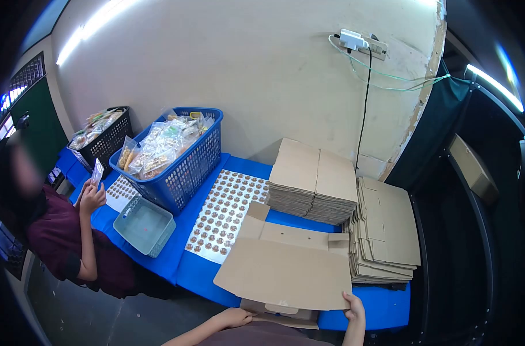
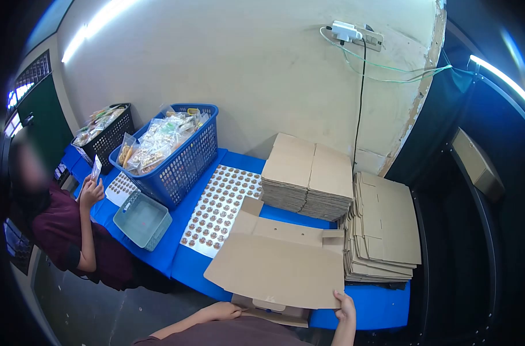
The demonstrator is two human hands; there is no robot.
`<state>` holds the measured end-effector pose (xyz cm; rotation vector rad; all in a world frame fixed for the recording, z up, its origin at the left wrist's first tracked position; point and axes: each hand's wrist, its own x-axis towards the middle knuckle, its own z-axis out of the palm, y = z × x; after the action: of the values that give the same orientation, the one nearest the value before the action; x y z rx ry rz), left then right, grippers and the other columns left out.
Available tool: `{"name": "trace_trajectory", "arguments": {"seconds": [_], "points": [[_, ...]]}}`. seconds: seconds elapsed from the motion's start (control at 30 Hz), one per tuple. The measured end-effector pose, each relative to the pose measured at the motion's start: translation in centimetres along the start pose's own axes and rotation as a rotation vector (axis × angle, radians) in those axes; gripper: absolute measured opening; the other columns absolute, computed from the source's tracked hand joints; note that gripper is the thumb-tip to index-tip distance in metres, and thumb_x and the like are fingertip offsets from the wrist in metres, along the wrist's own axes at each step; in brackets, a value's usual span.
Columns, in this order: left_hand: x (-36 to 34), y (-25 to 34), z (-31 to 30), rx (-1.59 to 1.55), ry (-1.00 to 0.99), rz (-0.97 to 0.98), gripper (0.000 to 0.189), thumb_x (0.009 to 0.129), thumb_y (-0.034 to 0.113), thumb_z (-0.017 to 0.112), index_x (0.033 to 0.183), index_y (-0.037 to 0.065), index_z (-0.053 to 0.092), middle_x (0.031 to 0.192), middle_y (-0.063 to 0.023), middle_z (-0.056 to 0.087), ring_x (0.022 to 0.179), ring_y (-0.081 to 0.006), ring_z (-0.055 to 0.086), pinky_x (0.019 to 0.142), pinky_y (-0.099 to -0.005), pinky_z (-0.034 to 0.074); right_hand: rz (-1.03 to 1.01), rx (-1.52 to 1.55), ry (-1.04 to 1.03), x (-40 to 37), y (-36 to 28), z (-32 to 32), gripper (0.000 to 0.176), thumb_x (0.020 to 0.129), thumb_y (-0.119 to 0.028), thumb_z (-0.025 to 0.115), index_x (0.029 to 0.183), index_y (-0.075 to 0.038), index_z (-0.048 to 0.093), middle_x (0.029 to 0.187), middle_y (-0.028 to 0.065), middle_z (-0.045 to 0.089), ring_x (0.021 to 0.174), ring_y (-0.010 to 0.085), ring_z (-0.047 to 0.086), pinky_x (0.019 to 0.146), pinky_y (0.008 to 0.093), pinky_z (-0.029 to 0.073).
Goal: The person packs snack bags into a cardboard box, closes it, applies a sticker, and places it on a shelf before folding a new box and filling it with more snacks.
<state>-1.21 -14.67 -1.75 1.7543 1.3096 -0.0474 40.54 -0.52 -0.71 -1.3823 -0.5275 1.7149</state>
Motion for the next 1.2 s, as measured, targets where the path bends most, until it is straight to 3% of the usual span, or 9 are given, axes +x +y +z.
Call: {"name": "trace_trajectory", "arguments": {"seconds": [0.17, 0.23, 0.57, 0.77, 0.87, 0.9, 0.97, 1.03, 1.2], "points": [[-1.2, 1.0, -0.3, -0.125, 0.119, 0.014, 0.046, 0.095, 0.035, 0.036, 0.122, 0.006, 0.059, 0.115, -0.0237, 0.062, 0.103, -0.0399, 0.059, 0.091, -0.0454, 0.046, 0.066, 0.751, -0.303, 2.0, -2.8, -1.0, 0.026, 0.094, -0.007, 0.051, 0.115, 0.008, 0.054, 0.111, 0.0194, 0.063, 0.102, 0.029, 0.064, 0.084, 0.0303, 0.058], [-0.1, -0.7, 0.9, -0.101, 0.091, 0.003, 0.046, 0.095, 0.035, 0.037, 0.117, 0.004, 0.061, 0.114, -0.0236, 0.062, 0.104, -0.0397, 0.059, 0.092, -0.0449, 0.046, -0.038, 0.874, -0.296, -1.4, -7.0, 4.4, 0.026, 0.096, -0.005, 0.046, 0.116, 0.011, 0.053, 0.111, 0.022, 0.062, 0.105, 0.0296, 0.063, 0.087, 0.0307, 0.058], [-2.4, 1.5, -1.5, -0.255, 0.008, -0.095, 0.051, 0.093, 0.049, 0.047, 0.109, 0.006, 0.068, 0.104, -0.0203, 0.067, 0.095, -0.0363, 0.064, 0.087, -0.0387, 0.049, -0.287, 0.989, -0.44, 7.2, -13.5, 14.0, 0.04, 0.1, -0.018, 0.04, 0.126, 0.011, 0.046, 0.124, 0.0216, 0.055, 0.118, 0.034, 0.054, 0.103, 0.0421, 0.048], [-2.3, -0.4, -0.6, -0.249, 0.001, -0.129, 0.054, 0.093, 0.053, 0.047, 0.109, 0.006, 0.069, 0.103, -0.0201, 0.068, 0.095, -0.035, 0.064, 0.087, -0.0382, 0.049, -0.378, 0.899, -0.244, 13.6, -12.2, 18.4, 0.063, 0.1, -0.038, 0.041, 0.143, 0.004, 0.024, 0.148, 0.022, 0.028, 0.131, 0.0328, 0.041, 0.11, 0.0446, 0.037], [-2.3, -1.5, 0.2, -0.26, 0.071, -0.164, 0.061, 0.094, 0.058, 0.044, 0.113, 0.006, 0.067, 0.107, -0.0193, 0.067, 0.101, -0.0333, 0.063, 0.089, -0.0355, 0.047, -0.581, 0.521, 0.077, 13.1, -10.9, 20.5, 0.072, 0.1, -0.045, 0.037, 0.151, -0.003, 0.009, 0.157, 0.0197, 0.012, 0.145, 0.0352, 0.012, 0.118, 0.045, 0.01], [-2.4, -1.5, 0.3, -0.267, 0.078, -0.157, 0.056, 0.095, 0.052, 0.043, 0.116, 0.006, 0.065, 0.111, -0.0181, 0.066, 0.104, -0.0325, 0.062, 0.091, -0.0355, 0.047, -0.583, 0.52, 0.074, 13.0, -10.4, 20.9, 0.072, 0.1, -0.045, 0.037, 0.151, -0.003, 0.009, 0.157, 0.0197, 0.012, 0.145, 0.0352, 0.012, 0.118, 0.045, 0.01], [-1.9, -2.3, 1.0, -0.276, 0.093, -0.147, 0.051, 0.097, 0.046, 0.042, 0.12, 0.006, 0.063, 0.115, -0.017, 0.065, 0.107, -0.0317, 0.061, 0.093, -0.0355, 0.046, -0.866, -0.464, 0.318, 13.3, -8.5, 20.7, 0.065, 0.1, -0.043, 0.04, 0.152, -0.011, 0.016, 0.157, 0.0194, 0.014, 0.145, 0.0359, 0.011, 0.117, 0.0465, 0.013], [-1.5, -4.3, 2.2, -0.37, 0.17, 0.092, 0.044, 0.094, 0.034, 0.045, 0.127, 0.007, 0.058, 0.12, -0.0187, 0.062, 0.106, -0.0345, 0.061, 0.094, -0.0376, 0.047, -0.842, -0.722, 0.252, 13.6, -6.3, 20.7, 0.061, 0.097, -0.034, 0.047, 0.15, -0.015, 0.024, 0.154, 0.0216, 0.021, 0.144, 0.0376, 0.014, 0.116, 0.0474, 0.016], [-1.3, -3.5, 1.1, -0.492, 0.161, 0.04, 0.05, 0.087, 0.023, 0.051, 0.135, 0.011, 0.049, 0.12, -0.0205, 0.061, 0.112, -0.0325, 0.058, 0.1, -0.0372, 0.043, -0.706, -1.532, -0.017, 14.8, 4.3, 16.6, 0.057, 0.095, -0.03, 0.048, 0.148, -0.014, 0.032, 0.154, 0.0188, 0.024, 0.143, 0.0423, 0.015, 0.116, 0.0485, 0.013]]}}
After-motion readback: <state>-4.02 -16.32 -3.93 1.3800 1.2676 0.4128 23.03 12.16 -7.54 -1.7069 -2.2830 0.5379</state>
